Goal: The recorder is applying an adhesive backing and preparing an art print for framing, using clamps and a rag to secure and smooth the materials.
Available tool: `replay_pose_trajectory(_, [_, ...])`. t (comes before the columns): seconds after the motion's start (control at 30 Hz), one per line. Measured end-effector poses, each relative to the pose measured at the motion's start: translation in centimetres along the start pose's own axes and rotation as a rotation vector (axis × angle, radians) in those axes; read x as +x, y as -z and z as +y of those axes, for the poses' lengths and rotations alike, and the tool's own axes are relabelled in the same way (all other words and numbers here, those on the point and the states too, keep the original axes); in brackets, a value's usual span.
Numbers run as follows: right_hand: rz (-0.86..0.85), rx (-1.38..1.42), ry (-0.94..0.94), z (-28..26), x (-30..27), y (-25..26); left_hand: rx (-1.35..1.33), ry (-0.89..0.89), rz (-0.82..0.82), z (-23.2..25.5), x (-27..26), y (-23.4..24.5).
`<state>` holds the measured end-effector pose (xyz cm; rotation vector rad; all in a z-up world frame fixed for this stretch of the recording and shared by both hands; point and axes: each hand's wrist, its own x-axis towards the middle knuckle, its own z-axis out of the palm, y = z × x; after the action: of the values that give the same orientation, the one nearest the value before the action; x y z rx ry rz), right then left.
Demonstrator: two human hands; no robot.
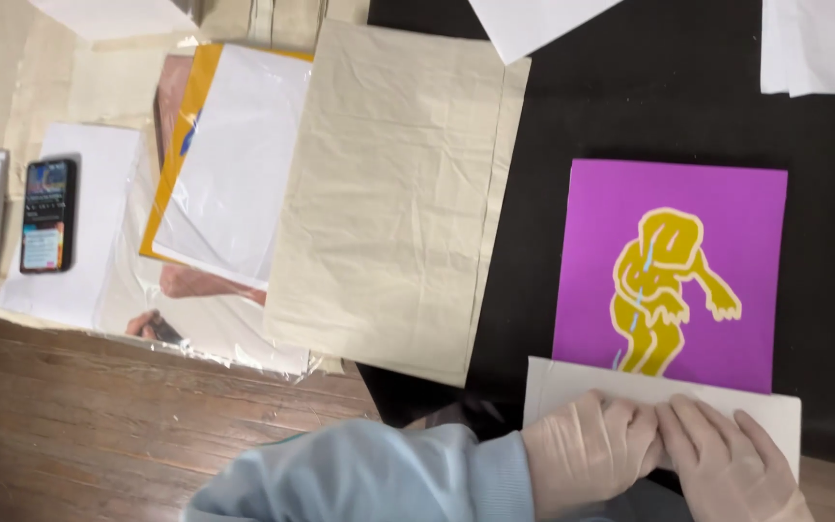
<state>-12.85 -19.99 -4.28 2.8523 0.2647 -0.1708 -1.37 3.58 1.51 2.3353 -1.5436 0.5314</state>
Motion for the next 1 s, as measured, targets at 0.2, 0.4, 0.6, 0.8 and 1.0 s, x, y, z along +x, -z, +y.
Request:
replay_pose_trajectory(0.2, [0.067, 0.027, 0.024, 0.5, -3.2, -5.6, -0.737, 0.222, -0.279, -23.2, 10.3, 2.2])
replay_pose_trajectory(0.4, [0.424, 0.016, 0.184, 0.9, -3.3, -9.5, -0.103, 0.728, 0.192, -52.3, 12.7, -10.6])
replay_pose_trajectory(0.6, [0.301, 0.116, 0.08, 0.1, -3.7, -11.6, -0.017, 0.688, 0.045, -55.2, 15.1, -10.5])
replay_pose_trajectory(0.8, [0.225, 0.192, -0.062, -2.5, -3.8, -6.5, -0.07, 0.813, -0.152, -54.0, 16.1, -9.2])
replay_pose_trajectory(1.0, [0.129, 0.129, 0.045, -0.7, -4.9, -10.2, -0.127, 1.022, -0.071, -54.9, 14.3, -8.1])
